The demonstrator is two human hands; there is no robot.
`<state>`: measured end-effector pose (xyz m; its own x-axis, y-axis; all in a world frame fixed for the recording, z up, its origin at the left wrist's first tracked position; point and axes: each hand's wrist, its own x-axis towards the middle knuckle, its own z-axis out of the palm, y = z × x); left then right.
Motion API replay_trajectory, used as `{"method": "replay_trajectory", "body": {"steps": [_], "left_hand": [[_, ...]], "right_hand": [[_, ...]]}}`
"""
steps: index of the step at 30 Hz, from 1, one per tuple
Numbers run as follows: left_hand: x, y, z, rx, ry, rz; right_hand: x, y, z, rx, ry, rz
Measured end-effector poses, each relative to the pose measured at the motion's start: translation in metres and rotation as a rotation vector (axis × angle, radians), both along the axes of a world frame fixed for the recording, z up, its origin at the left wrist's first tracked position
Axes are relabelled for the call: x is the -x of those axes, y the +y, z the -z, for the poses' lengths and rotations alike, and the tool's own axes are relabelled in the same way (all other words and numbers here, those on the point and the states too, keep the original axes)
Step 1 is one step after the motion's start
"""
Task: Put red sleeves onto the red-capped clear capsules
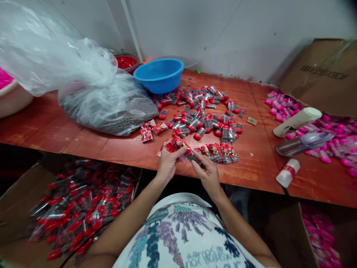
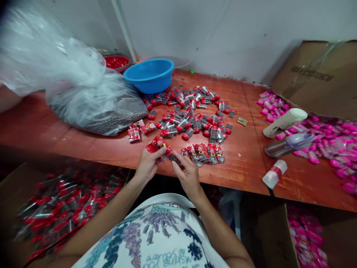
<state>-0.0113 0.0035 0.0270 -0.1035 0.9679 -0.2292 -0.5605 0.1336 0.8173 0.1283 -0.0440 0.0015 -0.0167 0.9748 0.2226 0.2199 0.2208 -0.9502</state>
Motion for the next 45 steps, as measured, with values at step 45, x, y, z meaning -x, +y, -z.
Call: {"method": "replay_trajectory", "body": {"steps": [45], "left_hand": [[-0.005,-0.007,0.004,-0.058,0.180,0.122]], "right_hand": [[0.010,-0.002,0.014,0.180,0.276,0.145]]}}
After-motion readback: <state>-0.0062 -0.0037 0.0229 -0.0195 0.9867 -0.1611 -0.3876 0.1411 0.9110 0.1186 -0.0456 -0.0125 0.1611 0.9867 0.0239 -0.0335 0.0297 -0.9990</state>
